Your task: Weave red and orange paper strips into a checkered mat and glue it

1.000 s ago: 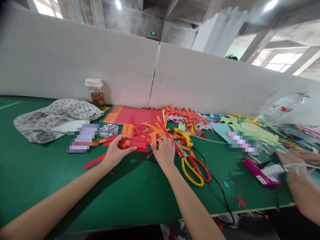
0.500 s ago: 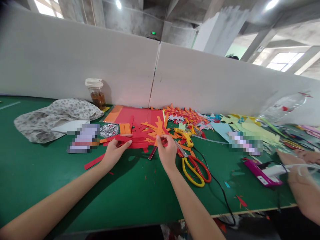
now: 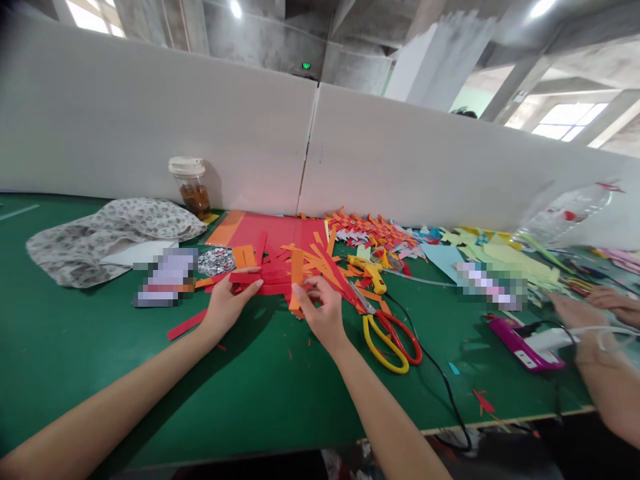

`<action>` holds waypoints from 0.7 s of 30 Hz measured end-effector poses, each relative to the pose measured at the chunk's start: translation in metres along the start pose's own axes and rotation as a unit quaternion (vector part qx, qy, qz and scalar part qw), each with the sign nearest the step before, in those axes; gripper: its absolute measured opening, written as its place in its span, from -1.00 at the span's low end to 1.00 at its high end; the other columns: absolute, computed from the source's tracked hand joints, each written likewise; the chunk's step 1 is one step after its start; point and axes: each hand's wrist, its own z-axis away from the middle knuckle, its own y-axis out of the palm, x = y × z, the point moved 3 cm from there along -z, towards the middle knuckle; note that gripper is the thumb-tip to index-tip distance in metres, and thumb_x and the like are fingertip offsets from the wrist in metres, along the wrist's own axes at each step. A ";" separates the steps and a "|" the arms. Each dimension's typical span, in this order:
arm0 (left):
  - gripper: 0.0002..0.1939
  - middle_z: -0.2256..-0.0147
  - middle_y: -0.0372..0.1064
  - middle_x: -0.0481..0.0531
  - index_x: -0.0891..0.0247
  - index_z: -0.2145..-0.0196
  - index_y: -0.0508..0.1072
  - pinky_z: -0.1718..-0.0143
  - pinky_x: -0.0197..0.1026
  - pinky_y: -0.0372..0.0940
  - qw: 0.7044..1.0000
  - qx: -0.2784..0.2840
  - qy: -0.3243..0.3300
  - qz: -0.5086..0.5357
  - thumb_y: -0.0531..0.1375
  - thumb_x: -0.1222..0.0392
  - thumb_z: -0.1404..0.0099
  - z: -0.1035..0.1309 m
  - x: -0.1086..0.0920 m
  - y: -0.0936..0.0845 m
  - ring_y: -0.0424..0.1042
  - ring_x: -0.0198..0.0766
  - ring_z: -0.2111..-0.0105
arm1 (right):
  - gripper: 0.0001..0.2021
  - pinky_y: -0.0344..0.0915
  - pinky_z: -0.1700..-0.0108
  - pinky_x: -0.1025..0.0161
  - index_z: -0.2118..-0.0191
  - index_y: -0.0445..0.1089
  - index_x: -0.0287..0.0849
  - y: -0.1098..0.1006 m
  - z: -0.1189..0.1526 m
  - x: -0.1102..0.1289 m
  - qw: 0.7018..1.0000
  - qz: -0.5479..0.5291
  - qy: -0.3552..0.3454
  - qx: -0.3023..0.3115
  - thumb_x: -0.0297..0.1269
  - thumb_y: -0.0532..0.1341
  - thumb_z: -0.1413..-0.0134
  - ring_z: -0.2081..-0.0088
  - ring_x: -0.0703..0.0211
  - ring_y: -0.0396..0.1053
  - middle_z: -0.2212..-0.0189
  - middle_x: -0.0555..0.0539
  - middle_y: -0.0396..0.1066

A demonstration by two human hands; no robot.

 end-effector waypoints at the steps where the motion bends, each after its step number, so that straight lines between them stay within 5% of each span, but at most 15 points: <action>1: -0.73 0.14 0.46 0.09 0.23 0.18 0.46 0.11 -0.12 0.32 1.000 0.001 0.005 -0.006 0.23 0.12 -0.15 0.001 -0.001 0.000 0.42 -0.17 0.12 | -0.78 0.05 0.61 0.35 0.41 0.24 -0.14 0.003 0.000 0.000 1.000 0.007 0.001 0.020 -0.13 0.23 -0.01 0.68 0.33 0.14 0.73 0.14 0.14; 7: -0.77 0.13 0.45 0.06 0.18 0.18 0.45 0.22 -0.15 0.36 0.998 0.037 0.037 -0.045 0.21 0.12 -0.19 0.010 -0.014 0.006 0.44 -0.17 0.16 | -0.75 -0.11 0.60 0.36 0.44 0.24 -0.16 0.018 0.000 -0.008 0.994 0.028 0.044 0.100 -0.08 0.21 -0.03 0.68 0.40 -0.06 0.75 0.17 0.03; 14: -0.72 0.16 0.45 0.05 0.15 0.15 0.44 0.13 -0.13 0.34 0.989 0.085 0.107 -0.060 0.26 0.16 -0.15 0.016 -0.024 0.012 0.42 -0.18 0.15 | -0.75 -0.12 0.63 0.38 0.43 0.24 -0.16 0.019 -0.001 -0.015 0.993 0.039 0.065 0.087 -0.07 0.19 -0.03 0.69 0.40 -0.05 0.75 0.17 0.05; 21: -0.71 0.07 0.40 0.08 0.14 0.08 0.42 0.20 -0.18 0.35 0.990 0.132 0.055 0.017 0.19 0.15 -0.21 0.019 -0.024 0.013 0.41 -0.18 0.13 | -0.79 0.05 0.61 0.38 0.45 0.31 -0.18 0.016 -0.003 -0.013 0.995 0.010 0.063 0.077 -0.14 0.22 0.01 0.67 0.35 0.11 0.71 0.12 0.18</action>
